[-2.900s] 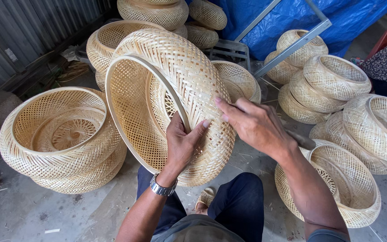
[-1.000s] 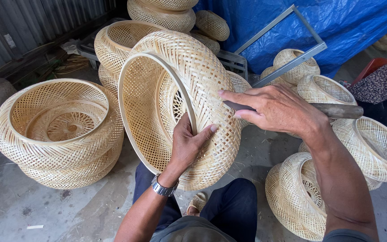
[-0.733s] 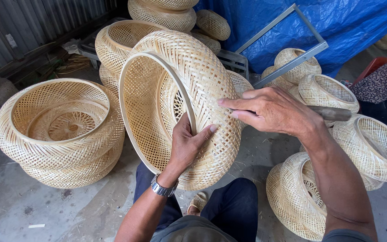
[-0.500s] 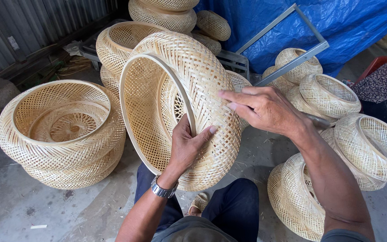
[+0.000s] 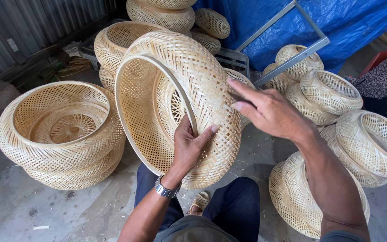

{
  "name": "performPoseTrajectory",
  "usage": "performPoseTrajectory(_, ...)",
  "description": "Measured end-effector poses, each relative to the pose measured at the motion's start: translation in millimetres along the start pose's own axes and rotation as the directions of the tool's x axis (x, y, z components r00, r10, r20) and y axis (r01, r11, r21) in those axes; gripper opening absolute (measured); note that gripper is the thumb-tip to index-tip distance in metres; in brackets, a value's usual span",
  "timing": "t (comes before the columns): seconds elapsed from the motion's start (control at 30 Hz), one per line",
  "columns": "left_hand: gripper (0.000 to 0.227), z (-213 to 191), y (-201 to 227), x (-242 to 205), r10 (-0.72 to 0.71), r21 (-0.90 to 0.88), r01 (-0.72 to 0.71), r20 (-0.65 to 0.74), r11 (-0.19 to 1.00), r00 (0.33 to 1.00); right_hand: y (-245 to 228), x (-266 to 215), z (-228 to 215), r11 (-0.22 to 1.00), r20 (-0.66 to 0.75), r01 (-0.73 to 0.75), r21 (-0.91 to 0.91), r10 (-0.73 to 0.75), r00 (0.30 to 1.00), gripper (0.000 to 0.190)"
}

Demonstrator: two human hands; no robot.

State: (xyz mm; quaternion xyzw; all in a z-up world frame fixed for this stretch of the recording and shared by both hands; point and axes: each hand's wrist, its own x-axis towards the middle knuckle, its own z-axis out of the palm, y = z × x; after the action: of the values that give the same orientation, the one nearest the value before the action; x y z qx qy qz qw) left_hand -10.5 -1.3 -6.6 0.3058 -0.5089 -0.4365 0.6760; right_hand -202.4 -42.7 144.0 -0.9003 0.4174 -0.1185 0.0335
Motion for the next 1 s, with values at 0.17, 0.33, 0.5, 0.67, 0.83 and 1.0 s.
performPoseTrajectory(0.17, 0.045, 7.0, -6.2, -1.5, 0.042, -0.019, -0.042, -0.026, 0.999, 0.999, -6.2, -8.9, 11.6, 0.931, -0.209, 0.364, 0.010, -0.354, 0.912, 0.056)
performPoseTrajectory(0.33, 0.044, 2.3, -1.2, -2.9, 0.025, -0.006, -0.026, -0.039, 1.000, 0.999, 29.6, -11.2, 26.1, 0.979, -0.323, 0.204, -0.025, -0.201, 0.925, 0.047)
performPoseTrajectory(0.5, 0.043, -6.5, 13.0, 0.5, -0.013, 0.050, 0.015, -0.039, 0.999, 0.999, 89.3, -20.6, 91.5, 0.749, -0.372, -0.063, 0.660, 0.398, 0.839, 0.043)
performPoseTrajectory(0.67, 0.036, -13.3, 18.4, 7.5, -0.100, 0.095, 0.107, -0.079, 0.990, 0.992, 123.3, -52.4, 226.4, -0.015, 0.226, -0.273, 0.962, 0.605, 0.764, 0.022)
performPoseTrajectory(0.83, 0.038, -25.9, 4.7, 34.2, -0.035, 0.195, 0.054, -0.096, 0.979, 0.995, 112.3, -88.5, 370.3, -0.672, 0.557, -0.226, 0.706, 0.329, 0.762, 0.032)
performPoseTrajectory(1.0, 0.046, -31.4, -6.6, 57.6, -0.028, 0.167, 0.039, -0.067, 0.985, 0.997, 75.3, -102.2, 444.1, -0.711, 0.633, -0.379, 0.593, 0.121, 0.765, 0.040)
